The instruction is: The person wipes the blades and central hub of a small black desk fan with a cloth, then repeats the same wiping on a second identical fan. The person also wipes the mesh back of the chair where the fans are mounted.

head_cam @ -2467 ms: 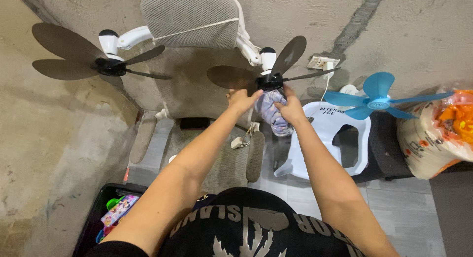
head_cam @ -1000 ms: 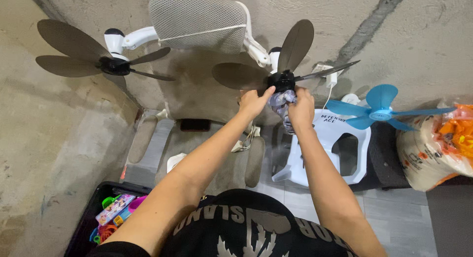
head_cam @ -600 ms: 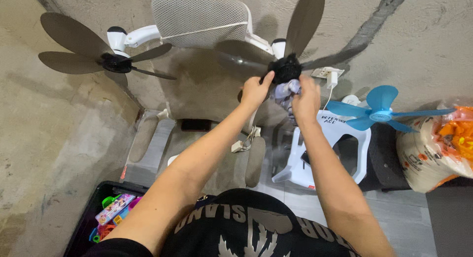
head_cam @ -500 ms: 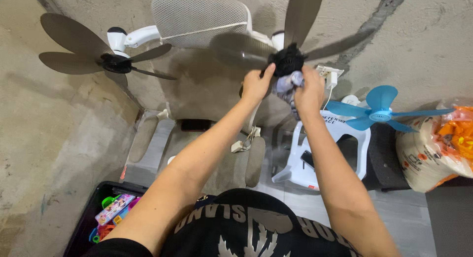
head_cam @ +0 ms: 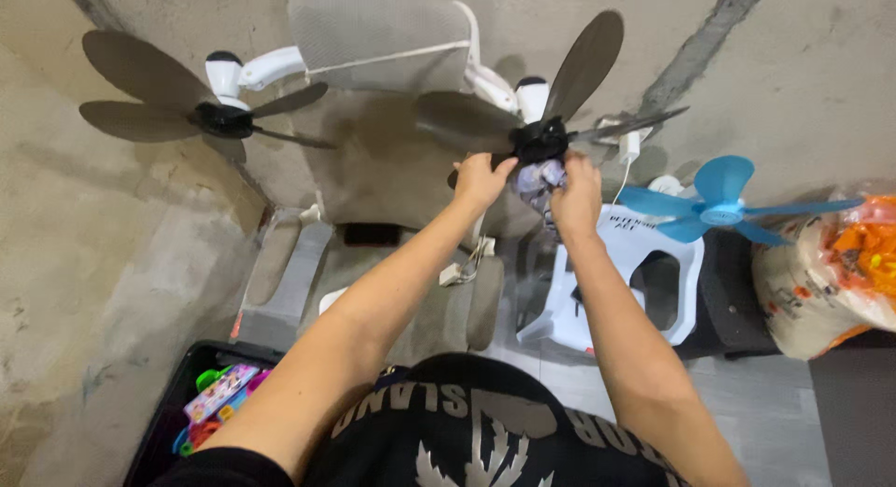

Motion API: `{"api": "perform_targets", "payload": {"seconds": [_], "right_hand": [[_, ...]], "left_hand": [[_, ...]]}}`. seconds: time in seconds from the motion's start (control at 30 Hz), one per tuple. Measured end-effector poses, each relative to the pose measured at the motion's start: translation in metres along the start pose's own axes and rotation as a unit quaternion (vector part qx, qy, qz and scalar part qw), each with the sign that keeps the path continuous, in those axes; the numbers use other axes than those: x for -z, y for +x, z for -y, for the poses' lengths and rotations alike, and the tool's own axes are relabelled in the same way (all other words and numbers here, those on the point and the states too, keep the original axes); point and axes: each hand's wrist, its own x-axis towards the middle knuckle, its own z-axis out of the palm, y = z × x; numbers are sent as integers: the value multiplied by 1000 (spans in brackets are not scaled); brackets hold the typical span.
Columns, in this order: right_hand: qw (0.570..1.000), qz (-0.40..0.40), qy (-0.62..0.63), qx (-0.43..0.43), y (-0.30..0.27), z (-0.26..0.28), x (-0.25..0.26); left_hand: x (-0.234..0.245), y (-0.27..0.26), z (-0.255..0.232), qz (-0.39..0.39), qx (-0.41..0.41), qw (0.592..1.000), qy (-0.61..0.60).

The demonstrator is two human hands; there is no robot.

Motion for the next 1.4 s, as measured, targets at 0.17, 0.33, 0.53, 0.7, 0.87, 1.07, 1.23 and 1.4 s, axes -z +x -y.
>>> {"api": "perform_targets", "payload": {"seconds": [0.17,0.33,0.53,0.7,0.87,1.07,1.23,1.4], "right_hand": [[997,-40,59,22,-24,7,4],[991,-57,107,-57,-55,5,5],[983,-167,79,-12,-46,-21,-25],[968,-125,119,-181,-59,-18,-35],[980,-122,155,-9,-83,0,-49],[992,43,80,-82,-106,-43,-105],[982,65,118,-132,-143,-102,-148],[957,75,207,-191,-166,-119,-181]], "left_hand": [[9,-8,-5,9,14,996,85],[26,-22,-1,34,79,993,82],[22,-19,10,15,54,997,52],[7,-12,33,17,51,997,49],[0,-15,55,11,5,999,51],[17,-25,55,-20,-6,1000,5],[33,-53,73,-30,81,996,-34],[40,-87,104,43,175,984,-15]]}}
